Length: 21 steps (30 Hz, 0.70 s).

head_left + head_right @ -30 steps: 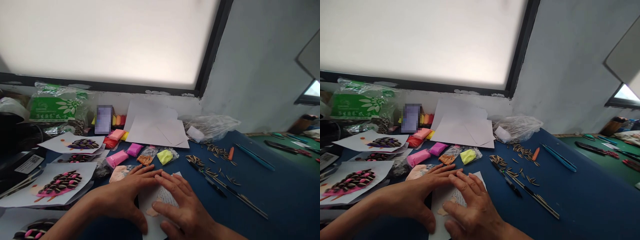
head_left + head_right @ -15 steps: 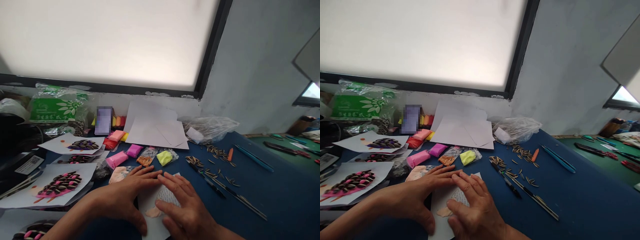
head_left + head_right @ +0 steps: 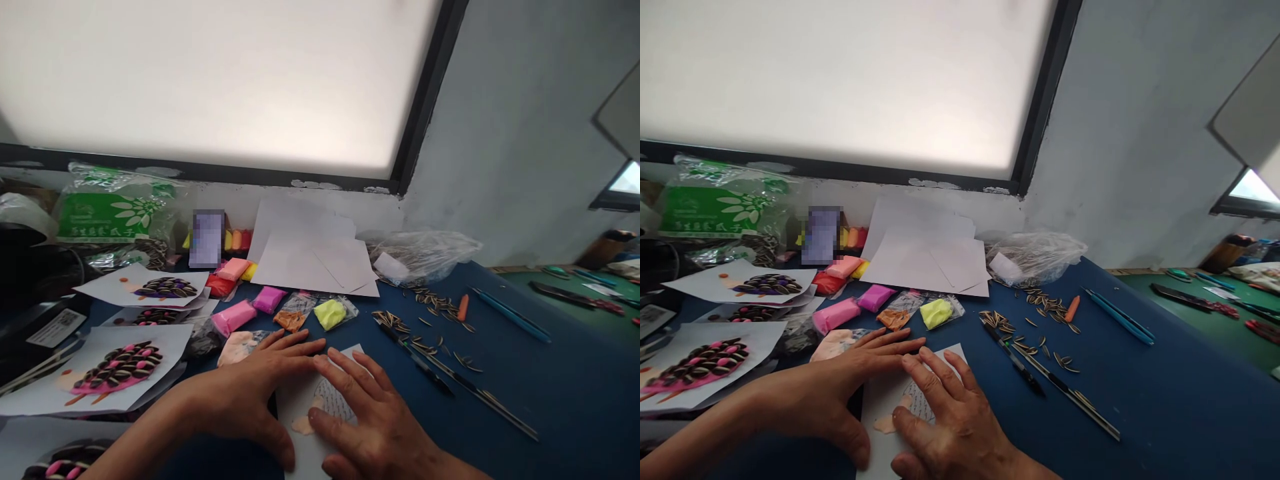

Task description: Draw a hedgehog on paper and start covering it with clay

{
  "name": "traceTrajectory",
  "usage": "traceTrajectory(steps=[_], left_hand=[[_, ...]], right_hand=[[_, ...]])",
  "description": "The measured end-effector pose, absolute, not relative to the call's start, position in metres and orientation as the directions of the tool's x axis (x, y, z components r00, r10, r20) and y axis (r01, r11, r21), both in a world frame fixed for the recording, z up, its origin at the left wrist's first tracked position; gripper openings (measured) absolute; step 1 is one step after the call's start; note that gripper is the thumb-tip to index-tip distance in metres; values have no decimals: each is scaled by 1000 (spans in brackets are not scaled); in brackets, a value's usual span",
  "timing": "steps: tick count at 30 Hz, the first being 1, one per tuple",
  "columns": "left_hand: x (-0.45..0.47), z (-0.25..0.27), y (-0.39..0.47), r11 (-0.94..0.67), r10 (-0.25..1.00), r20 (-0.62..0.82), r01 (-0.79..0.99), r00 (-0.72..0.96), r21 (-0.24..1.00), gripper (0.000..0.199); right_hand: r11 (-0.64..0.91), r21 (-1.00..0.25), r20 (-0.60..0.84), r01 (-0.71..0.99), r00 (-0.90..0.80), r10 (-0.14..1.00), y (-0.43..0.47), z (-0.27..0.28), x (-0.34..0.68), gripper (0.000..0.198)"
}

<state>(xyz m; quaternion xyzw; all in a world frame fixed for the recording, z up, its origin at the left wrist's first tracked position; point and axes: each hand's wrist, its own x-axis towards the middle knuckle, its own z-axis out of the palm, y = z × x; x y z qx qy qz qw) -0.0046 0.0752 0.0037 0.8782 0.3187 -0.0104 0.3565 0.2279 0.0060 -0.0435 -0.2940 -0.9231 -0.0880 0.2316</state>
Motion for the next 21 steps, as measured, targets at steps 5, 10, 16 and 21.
traceTrajectory(steps=[5,10,16,21], left_hand=[[-5,6,75,-534,549,-265,577,792,618,103],[-5,7,75,-541,549,-259,574,795,615,103],[-6,4,74,-536,556,-275,591,784,603,103],[-7,2,73,-514,572,-275,599,773,614,105]], right_hand=[[771,-64,571,634,-610,549,6,-55,229,44],[764,-105,487,636,-637,597,6,-61,229,43],[727,-161,335,668,-656,676,5,-36,237,46],[665,-246,261,705,-613,746,3,-26,245,39]])
